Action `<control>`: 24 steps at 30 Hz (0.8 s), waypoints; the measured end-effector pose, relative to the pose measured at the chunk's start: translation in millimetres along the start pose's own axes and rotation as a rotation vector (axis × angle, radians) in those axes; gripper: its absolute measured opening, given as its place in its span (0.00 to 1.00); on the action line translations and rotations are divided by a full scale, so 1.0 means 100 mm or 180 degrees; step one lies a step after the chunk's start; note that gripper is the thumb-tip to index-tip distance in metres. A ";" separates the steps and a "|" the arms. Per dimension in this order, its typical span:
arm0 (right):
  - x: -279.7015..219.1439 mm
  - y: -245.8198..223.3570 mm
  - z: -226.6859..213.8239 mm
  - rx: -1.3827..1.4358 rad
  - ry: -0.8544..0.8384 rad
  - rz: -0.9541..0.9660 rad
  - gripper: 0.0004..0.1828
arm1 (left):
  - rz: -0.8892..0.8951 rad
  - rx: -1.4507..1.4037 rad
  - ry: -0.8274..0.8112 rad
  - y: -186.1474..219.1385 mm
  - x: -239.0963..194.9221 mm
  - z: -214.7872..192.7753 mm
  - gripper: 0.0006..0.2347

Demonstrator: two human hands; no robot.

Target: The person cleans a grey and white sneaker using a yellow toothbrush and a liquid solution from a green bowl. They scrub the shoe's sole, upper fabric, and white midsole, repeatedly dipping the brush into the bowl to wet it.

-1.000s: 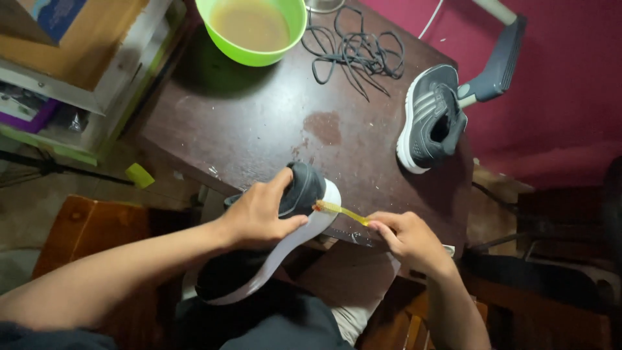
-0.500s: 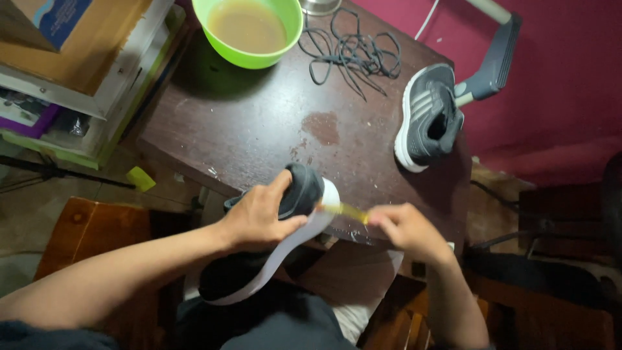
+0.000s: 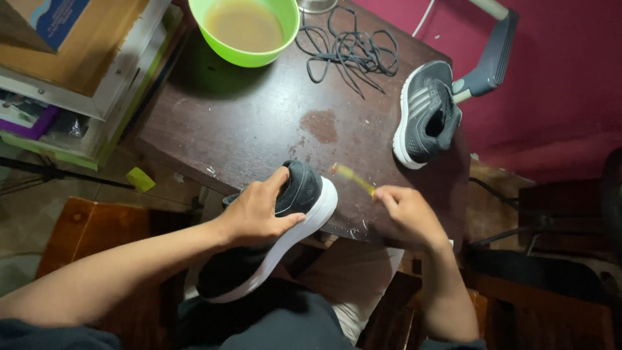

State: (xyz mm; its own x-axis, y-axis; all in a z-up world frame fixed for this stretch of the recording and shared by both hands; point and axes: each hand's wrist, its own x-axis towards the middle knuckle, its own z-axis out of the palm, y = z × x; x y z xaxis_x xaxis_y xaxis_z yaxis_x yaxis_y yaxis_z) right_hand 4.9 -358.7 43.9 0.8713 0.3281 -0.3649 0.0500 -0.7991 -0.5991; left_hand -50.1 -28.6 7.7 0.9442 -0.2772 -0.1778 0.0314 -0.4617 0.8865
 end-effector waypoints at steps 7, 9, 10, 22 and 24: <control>0.05 0.12 0.03 0.0282 -0.0125 -0.0027 0.17 | 0.0053 0.0007 0.0032 -0.03 0.01 -0.02 0.24; 0.08 0.15 0.02 0.0223 0.0096 -0.0016 0.18 | 0.0041 0.0010 0.0042 -0.03 0.06 -0.06 0.25; 0.05 0.23 0.07 0.0295 -0.0150 -0.0004 0.18 | 0.0051 -0.0011 0.0047 -0.03 0.05 -0.05 0.25; -0.54 -0.38 0.77 -0.0411 0.0135 -0.0151 0.13 | -0.0522 -0.0890 -0.0283 -0.28 0.29 -0.16 0.25; -0.61 -0.48 0.80 -0.0858 -0.0086 0.0025 0.13 | -0.0513 -0.0888 -0.0395 -0.28 0.31 -0.16 0.20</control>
State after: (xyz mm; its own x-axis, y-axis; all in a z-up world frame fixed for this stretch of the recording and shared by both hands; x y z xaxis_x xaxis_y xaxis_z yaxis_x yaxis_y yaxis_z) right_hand -89.2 -300.3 37.9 0.8591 0.3318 -0.3897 0.1746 -0.9058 -0.3861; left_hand -16.2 -10.4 -16.1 0.8733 -0.3276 -0.3606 0.2816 -0.2645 0.9224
